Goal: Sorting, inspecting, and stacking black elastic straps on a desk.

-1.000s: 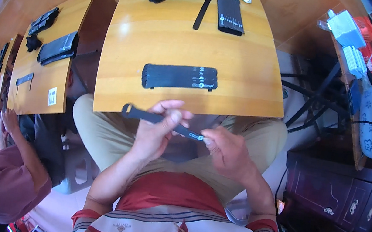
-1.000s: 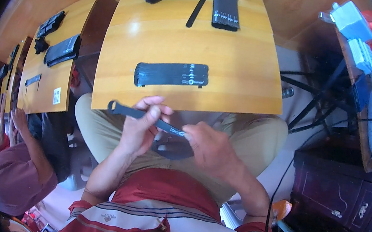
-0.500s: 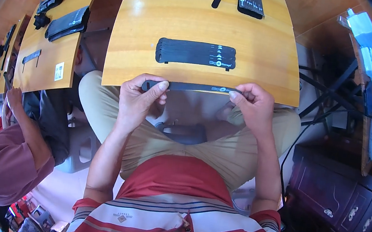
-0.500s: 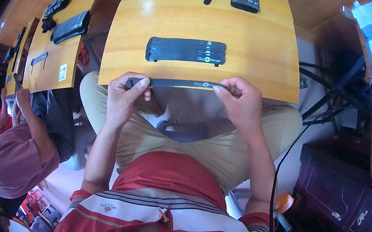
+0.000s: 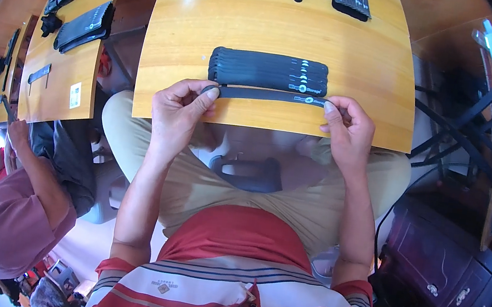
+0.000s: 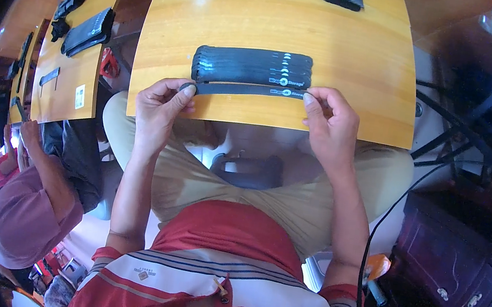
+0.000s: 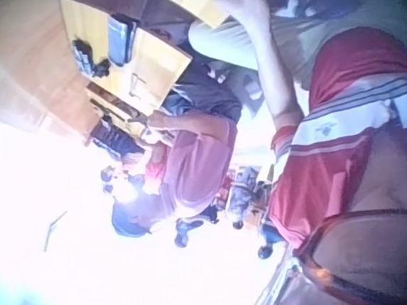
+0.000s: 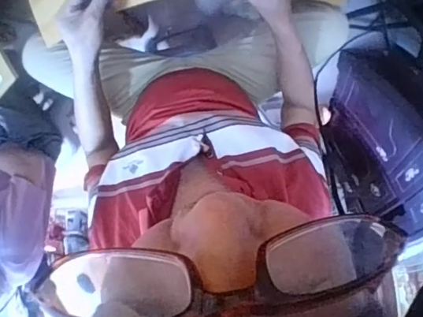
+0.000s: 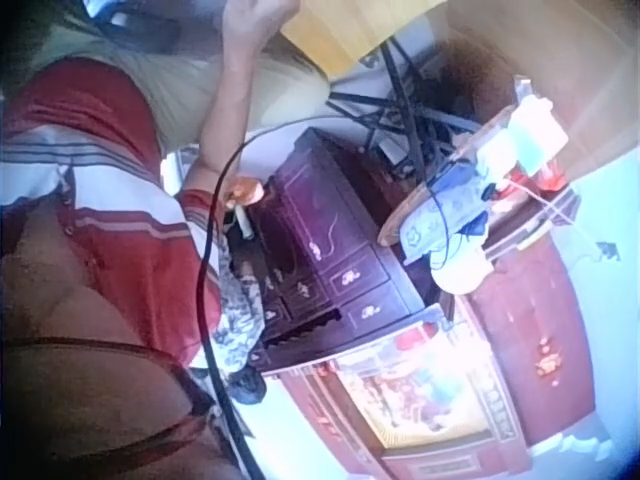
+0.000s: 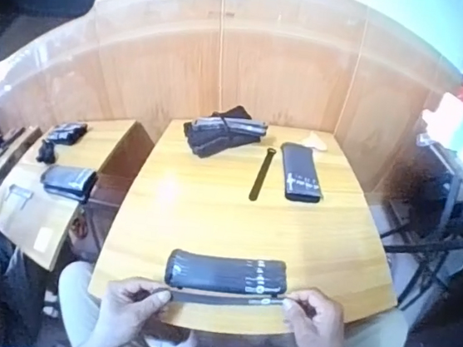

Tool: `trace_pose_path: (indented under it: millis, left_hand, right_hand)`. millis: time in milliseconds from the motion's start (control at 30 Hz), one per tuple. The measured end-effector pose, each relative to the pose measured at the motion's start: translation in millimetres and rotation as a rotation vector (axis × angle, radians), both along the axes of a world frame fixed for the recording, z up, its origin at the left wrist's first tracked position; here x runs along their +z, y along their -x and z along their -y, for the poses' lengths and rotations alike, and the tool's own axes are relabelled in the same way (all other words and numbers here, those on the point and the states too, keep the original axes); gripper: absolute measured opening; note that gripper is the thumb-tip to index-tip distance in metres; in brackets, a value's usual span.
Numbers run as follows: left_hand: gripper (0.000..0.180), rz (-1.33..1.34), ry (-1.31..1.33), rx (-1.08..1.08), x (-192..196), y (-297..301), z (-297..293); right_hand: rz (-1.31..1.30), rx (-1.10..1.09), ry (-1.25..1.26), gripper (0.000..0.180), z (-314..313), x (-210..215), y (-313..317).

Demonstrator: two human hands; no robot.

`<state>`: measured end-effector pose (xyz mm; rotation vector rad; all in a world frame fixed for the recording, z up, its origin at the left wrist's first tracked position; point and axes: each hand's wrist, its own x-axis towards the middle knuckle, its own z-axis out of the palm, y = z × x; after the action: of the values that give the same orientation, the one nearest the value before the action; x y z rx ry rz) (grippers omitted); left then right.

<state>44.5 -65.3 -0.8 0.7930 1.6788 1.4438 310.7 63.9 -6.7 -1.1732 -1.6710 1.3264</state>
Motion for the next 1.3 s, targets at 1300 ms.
trace_pose_path:
  millis: [1300]
  left_hand:
    - [0.012,-0.200,0.182,0.058,-2.8,9.7,-20.9]
  right_hand:
    - [0.162,-0.103,-0.101,0.010,-7.4,-1.0,15.7]
